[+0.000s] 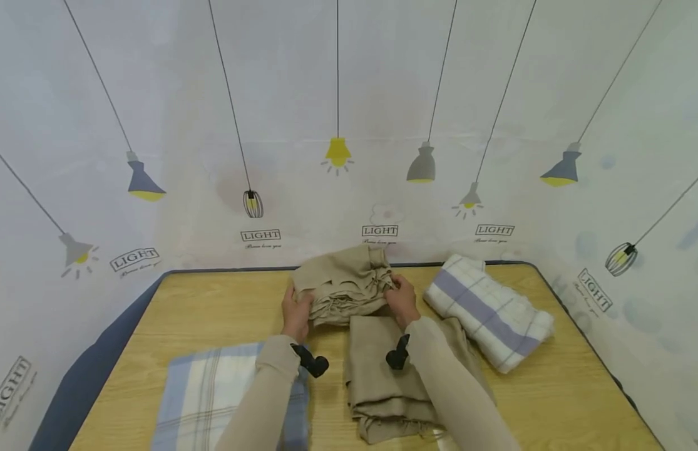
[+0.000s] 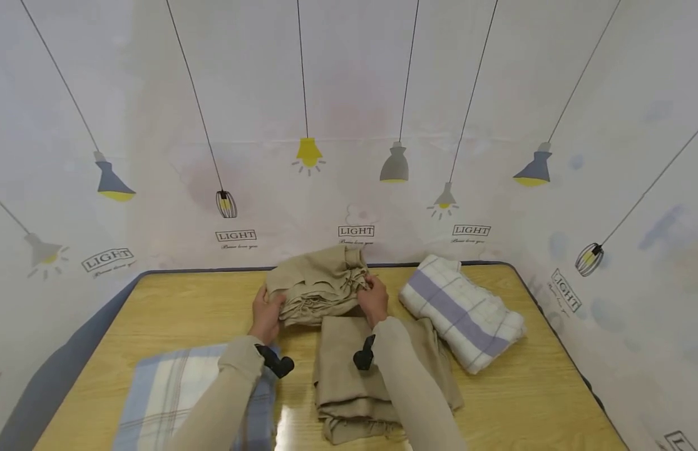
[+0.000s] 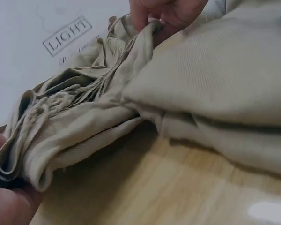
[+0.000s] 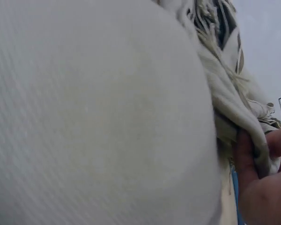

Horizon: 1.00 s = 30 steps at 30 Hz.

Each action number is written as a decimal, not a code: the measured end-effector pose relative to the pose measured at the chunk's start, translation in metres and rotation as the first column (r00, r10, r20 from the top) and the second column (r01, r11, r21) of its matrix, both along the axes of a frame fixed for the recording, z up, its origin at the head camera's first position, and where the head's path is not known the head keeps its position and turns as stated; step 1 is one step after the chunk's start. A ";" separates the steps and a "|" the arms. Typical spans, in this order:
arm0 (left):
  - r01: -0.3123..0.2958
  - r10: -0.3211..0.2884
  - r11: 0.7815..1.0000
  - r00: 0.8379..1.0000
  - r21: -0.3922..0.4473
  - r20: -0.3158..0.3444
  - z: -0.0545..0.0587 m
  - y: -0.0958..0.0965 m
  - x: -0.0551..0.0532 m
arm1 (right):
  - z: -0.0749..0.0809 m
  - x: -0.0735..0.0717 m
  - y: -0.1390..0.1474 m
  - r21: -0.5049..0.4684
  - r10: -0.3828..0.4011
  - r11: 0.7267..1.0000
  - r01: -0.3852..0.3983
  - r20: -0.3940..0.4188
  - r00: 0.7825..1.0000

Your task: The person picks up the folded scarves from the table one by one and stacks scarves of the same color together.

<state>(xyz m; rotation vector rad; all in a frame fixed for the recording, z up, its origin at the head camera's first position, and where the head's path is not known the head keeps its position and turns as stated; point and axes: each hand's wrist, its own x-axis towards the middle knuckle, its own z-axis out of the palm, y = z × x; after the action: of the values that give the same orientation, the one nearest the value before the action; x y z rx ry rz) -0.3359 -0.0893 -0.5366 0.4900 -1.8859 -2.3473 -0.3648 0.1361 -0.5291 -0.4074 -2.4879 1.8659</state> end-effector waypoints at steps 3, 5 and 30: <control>-0.020 0.021 1.000 1.000 0.024 -0.023 0.010 0.000 0.000 | 0.007 0.000 -0.001 -0.039 0.007 0.999 -0.008 -0.018 1.000; -0.026 0.027 0.999 0.999 0.024 -0.042 0.015 0.000 -0.001 | 0.012 0.001 -0.001 -0.077 0.015 0.997 -0.018 -0.036 0.999; 0.079 -0.066 0.995 0.975 -0.054 0.210 0.020 0.007 0.027 | 0.014 0.029 0.029 -0.122 0.095 0.990 -0.076 0.162 0.982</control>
<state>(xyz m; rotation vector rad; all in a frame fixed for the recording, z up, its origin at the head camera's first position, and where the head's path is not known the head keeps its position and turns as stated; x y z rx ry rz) -0.3088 -0.0822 -0.5165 0.6974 -2.0923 -2.3555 -0.3363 0.1654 -0.5150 -0.4863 -2.5462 2.0995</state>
